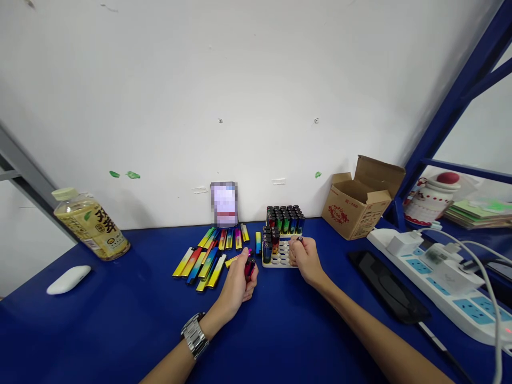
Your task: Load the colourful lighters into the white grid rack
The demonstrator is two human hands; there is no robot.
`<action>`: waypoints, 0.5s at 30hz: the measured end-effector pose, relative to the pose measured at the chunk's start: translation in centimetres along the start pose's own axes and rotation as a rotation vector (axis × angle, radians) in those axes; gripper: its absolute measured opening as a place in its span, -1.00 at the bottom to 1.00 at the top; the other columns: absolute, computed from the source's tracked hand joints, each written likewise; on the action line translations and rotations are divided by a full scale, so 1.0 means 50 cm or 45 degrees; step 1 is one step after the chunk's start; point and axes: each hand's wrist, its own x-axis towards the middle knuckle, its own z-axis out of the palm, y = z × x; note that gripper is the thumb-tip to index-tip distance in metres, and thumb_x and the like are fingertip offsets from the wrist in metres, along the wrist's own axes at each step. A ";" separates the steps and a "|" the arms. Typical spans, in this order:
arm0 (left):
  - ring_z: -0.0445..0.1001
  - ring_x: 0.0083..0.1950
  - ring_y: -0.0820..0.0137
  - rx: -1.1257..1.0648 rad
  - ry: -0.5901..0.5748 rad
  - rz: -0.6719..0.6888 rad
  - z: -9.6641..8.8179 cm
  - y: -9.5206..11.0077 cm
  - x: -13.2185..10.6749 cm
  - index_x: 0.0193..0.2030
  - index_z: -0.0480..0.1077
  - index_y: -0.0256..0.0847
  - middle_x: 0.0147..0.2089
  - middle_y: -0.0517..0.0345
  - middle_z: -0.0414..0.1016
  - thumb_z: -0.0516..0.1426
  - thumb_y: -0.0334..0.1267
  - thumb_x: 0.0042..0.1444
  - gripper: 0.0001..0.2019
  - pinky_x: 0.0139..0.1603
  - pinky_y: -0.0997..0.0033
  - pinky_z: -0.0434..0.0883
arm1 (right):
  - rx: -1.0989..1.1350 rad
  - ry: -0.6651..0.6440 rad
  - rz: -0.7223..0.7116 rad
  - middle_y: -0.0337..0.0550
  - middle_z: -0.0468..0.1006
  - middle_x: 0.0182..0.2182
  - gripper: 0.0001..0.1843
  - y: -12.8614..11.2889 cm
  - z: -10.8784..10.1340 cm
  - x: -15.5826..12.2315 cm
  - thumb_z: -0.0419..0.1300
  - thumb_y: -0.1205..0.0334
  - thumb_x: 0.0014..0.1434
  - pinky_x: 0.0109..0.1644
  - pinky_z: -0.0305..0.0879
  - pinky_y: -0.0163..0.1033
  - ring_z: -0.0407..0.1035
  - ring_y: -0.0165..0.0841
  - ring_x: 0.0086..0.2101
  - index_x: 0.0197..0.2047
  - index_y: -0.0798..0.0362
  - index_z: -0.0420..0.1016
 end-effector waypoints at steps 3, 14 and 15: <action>-0.13 -0.78 0.64 -0.003 -0.007 0.003 -0.002 -0.002 0.001 -0.65 0.12 -0.17 -0.80 0.40 -0.04 -0.12 0.35 0.05 -0.40 -0.76 0.59 -0.14 | 0.054 -0.027 0.040 -0.43 0.02 -0.72 -0.57 -0.004 -0.004 0.005 0.07 -0.11 0.15 -0.63 -0.08 -0.35 -0.09 -0.51 -0.69 -0.56 0.00 0.13; -0.12 -0.80 0.63 0.040 0.009 0.009 0.002 0.003 -0.002 -0.67 0.12 -0.16 -0.81 0.39 -0.05 -0.13 0.36 0.04 -0.39 -0.78 0.58 -0.12 | -0.361 -0.095 -0.210 -0.31 0.20 -0.65 -0.55 -0.023 -0.029 0.015 0.29 -0.10 -0.02 -0.50 0.11 -0.32 0.14 -0.43 -0.57 -0.65 0.05 0.30; -0.12 -0.80 0.63 0.045 0.006 0.016 0.002 0.003 -0.003 -0.67 0.12 -0.17 -0.81 0.40 -0.05 -0.13 0.36 0.04 -0.39 -0.78 0.58 -0.11 | -0.313 -0.112 -0.156 -0.35 0.17 -0.71 -0.55 -0.021 -0.028 0.015 0.29 -0.10 -0.03 -0.55 0.07 -0.33 0.11 -0.46 -0.63 -0.65 0.05 0.30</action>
